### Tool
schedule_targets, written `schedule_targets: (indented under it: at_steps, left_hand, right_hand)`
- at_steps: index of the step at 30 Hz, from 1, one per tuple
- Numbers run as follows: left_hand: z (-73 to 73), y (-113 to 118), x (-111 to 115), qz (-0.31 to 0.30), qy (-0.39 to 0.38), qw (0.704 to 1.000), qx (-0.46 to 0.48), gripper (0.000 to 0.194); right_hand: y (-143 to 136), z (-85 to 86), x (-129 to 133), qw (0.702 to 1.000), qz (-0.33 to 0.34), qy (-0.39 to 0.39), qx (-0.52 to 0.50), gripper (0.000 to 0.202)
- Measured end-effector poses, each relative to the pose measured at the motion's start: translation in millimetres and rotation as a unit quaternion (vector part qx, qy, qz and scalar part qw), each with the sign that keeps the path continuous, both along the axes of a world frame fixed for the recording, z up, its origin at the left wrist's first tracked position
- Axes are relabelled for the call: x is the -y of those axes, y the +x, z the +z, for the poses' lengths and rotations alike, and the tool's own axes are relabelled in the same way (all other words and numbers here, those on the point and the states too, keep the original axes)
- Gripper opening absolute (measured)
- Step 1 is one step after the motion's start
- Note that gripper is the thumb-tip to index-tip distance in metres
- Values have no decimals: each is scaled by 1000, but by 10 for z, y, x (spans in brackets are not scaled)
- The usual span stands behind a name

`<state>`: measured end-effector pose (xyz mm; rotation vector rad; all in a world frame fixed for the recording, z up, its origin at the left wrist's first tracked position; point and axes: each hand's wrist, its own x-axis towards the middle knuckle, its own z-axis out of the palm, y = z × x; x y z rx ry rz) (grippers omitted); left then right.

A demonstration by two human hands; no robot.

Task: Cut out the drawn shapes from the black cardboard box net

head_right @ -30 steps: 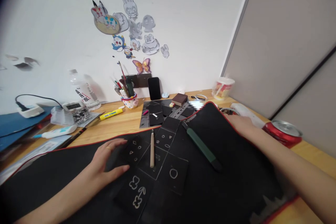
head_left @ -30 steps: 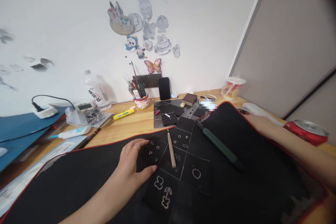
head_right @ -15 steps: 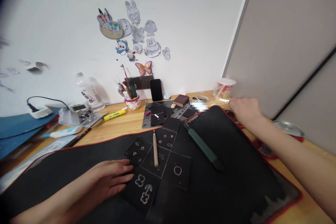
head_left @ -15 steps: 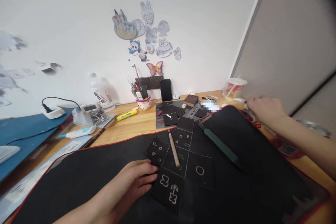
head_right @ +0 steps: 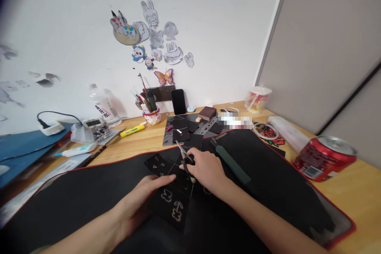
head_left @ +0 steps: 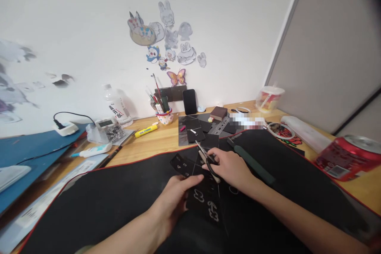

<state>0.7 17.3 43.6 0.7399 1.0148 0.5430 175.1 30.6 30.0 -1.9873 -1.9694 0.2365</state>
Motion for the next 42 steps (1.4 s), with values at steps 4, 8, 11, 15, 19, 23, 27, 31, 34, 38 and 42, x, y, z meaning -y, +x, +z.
schedule_targets:
  at_steps: [4, 8, 11, 15, 19, 23, 27, 31, 34, 38, 42]
  left_hand:
    - [-53, 85, 11, 5, -4, 999, -40, 34]
    - [-68, 54, -17, 28, -4, 999, -22, 29]
    - [30, 4, -66, 27, 16, 999, 27, 25]
    - [217, -51, -164, 58, 46, 997, 29, 27]
    - [315, -98, -258, 80, 74, 993, 55, 30]
    - [344, -136, -312, 112, 91, 988, 61, 33]
    - [375, -174, -340, 110, 101, 987, 59, 33]
    - [408, -222, -357, 85, 97, 990, 56, 33]
    - [435, -275, -387, 56, 116, 990, 53, 29]
    - [496, -375, -464, 10, 170, 985, 10, 25]
    - [583, -475, -530, -39, 233, 971, -29, 24]
  right_hand:
    - [-125, 14, -23, 1000, 5, 10, 1, 22]
    - [48, 107, -105, 998, -49, 39, 26, 26]
    - [347, 180, -163, 989, -118, 73, 50, 27]
    - [665, 294, -155, 973, -173, 141, 66, 33]
    - [572, 378, -23, 957, -95, 274, 6, 38]
    - [281, 349, 120, 958, 36, 276, 62, 38]
    - [220, 281, 144, 940, 107, 295, 135, 33]
    - [306, 271, 112, 917, 141, 327, 179, 30]
    - [337, 294, 106, 902, 164, 346, 201, 25]
    - [351, 333, 119, 884, 193, 355, 234, 25]
    - [351, 401, 123, 869, 213, 361, 263, 27]
